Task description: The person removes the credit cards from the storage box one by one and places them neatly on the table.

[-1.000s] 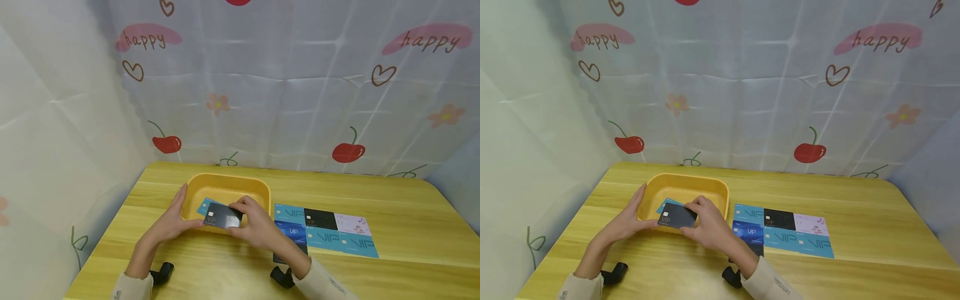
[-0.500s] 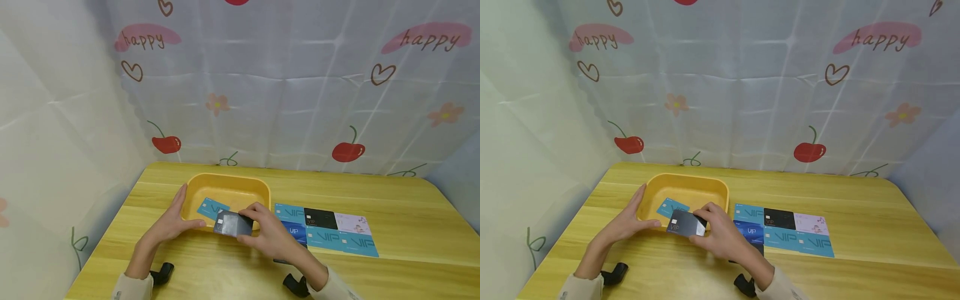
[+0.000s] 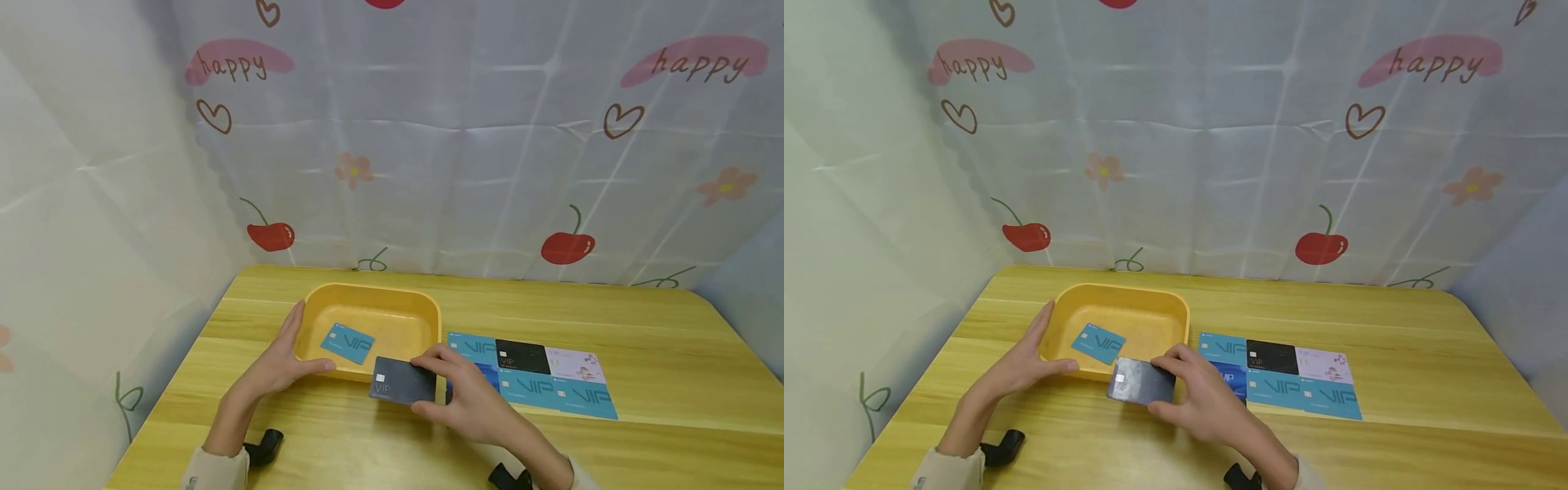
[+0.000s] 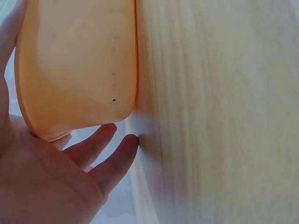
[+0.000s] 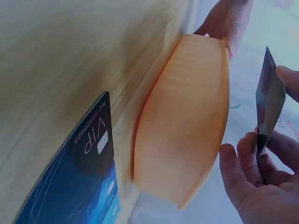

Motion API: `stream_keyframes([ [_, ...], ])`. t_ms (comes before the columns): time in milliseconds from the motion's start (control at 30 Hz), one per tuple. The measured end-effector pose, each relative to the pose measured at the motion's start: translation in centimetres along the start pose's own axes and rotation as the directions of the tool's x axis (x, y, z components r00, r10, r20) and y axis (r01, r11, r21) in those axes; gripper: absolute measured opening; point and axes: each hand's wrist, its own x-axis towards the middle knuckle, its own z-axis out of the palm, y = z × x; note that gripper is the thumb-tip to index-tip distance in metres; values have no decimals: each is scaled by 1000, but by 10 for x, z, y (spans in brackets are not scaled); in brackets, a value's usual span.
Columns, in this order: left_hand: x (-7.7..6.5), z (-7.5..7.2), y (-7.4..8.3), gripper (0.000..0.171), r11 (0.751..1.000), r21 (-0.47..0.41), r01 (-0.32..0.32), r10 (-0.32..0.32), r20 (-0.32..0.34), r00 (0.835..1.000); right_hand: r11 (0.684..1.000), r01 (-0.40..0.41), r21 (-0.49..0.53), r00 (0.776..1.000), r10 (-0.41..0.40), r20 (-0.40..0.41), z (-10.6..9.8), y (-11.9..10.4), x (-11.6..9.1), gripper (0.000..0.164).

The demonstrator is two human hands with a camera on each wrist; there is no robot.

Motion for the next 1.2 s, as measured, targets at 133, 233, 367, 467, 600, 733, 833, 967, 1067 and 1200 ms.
stream_keyframes([
  [133, -1, 0, 0, 124, 1000, 2, -4, 4, 1, 1000, 1000, 11, 8, 1000, -11, -4, -2, 2, -5, 46],
  [233, -2, 0, 0, 123, 1000, 2, -8, 8, 2, 1000, 1000, 12, 15, 1000, -12, -11, -3, 3, -9, 46],
  [367, -2, 0, 0, 123, 1000, -5, -12, 12, 4, 1000, 1000, 6, 14, 1000, -6, -15, -5, 5, -15, 45],
  [467, -2, 1, -1, 123, 1000, -14, -16, 16, 6, 1000, 1000, 6, -1, 1000, -6, -20, -7, 9, -21, 44],
  [600, -2, 0, -1, 123, 1000, -11, -16, 16, 11, 1000, 1000, 1, -26, 1000, -2, -24, -12, 14, -29, 45],
  [733, -2, -1, -1, 123, 1000, -9, -9, 10, 11, 1000, 999, -37, -33, 999, 37, 9, -19, 18, -42, 47],
  [833, -1, -2, 0, 123, 1000, -9, -8, 8, 10, 1000, 994, -101, -40, 994, 102, 41, -26, 20, -52, 51],
  [967, -1, -2, 0, 123, 1000, -8, -10, 10, 12, 1000, 977, -205, -50, 974, 209, 85, -36, 22, -65, 54],
  [1067, -1, -1, -1, 123, 1000, -9, -12, 13, 14, 1000, 966, -250, -66, 959, 256, 122, -41, 24, -71, 56],
  [1200, 0, -2, -1, 123, 1000, -13, -14, 14, 15, 1000, 961, -264, -82, 947, 275, 166, -46, 28, -77, 57],
])
